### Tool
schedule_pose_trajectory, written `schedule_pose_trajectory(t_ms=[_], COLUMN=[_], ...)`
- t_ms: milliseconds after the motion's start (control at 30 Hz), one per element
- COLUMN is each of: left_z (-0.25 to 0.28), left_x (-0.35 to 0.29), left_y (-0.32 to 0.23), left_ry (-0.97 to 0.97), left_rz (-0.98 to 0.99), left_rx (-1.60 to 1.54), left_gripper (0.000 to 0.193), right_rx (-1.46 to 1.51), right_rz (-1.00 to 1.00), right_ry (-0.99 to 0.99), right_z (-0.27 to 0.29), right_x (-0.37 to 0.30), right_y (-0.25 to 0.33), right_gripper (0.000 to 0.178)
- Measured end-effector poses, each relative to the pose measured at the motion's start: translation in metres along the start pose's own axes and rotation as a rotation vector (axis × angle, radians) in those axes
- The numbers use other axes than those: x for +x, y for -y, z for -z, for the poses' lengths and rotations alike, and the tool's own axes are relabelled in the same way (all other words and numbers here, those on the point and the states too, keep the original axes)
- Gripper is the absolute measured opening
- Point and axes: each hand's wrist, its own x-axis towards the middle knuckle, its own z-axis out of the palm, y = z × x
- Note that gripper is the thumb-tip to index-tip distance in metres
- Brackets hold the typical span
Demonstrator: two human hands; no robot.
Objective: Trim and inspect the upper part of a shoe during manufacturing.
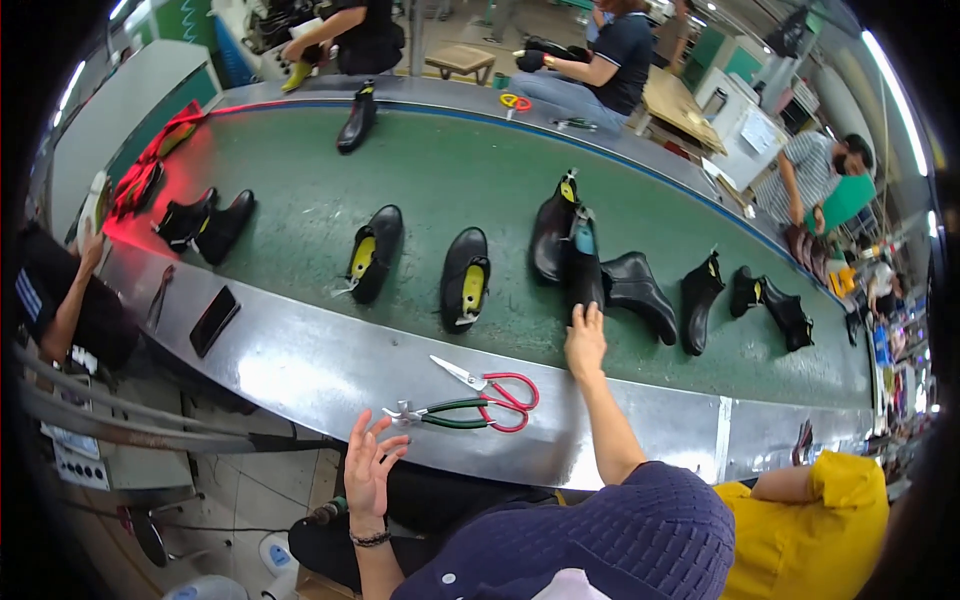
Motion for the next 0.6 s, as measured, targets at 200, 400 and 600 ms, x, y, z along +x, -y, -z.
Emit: schedule_pose_trajectory(t_ms=[200,400,600], left_z=[0.001,0.004,-0.059], left_x=[-0.009,-0.027,-0.059], left_y=[0.009,0.008,-0.054], left_ry=[0.001,-0.06,0.3], left_rz=[0.015,-0.025,-0.205], left_rx=[0.005,-0.042,0.221], left_gripper=[0.052,0.043,0.022], right_rx=[-0.03,0.252,0.935], right_rz=[-0.087,0.003,0.089], right_ry=[0.037,0.206,0.122], right_z=[-0.003,0.026,0.076], right_x=[0.019,0.018,0.002], right_y=[0.019,0.034,0.129], right_gripper=[0.058,0.059,0.062])
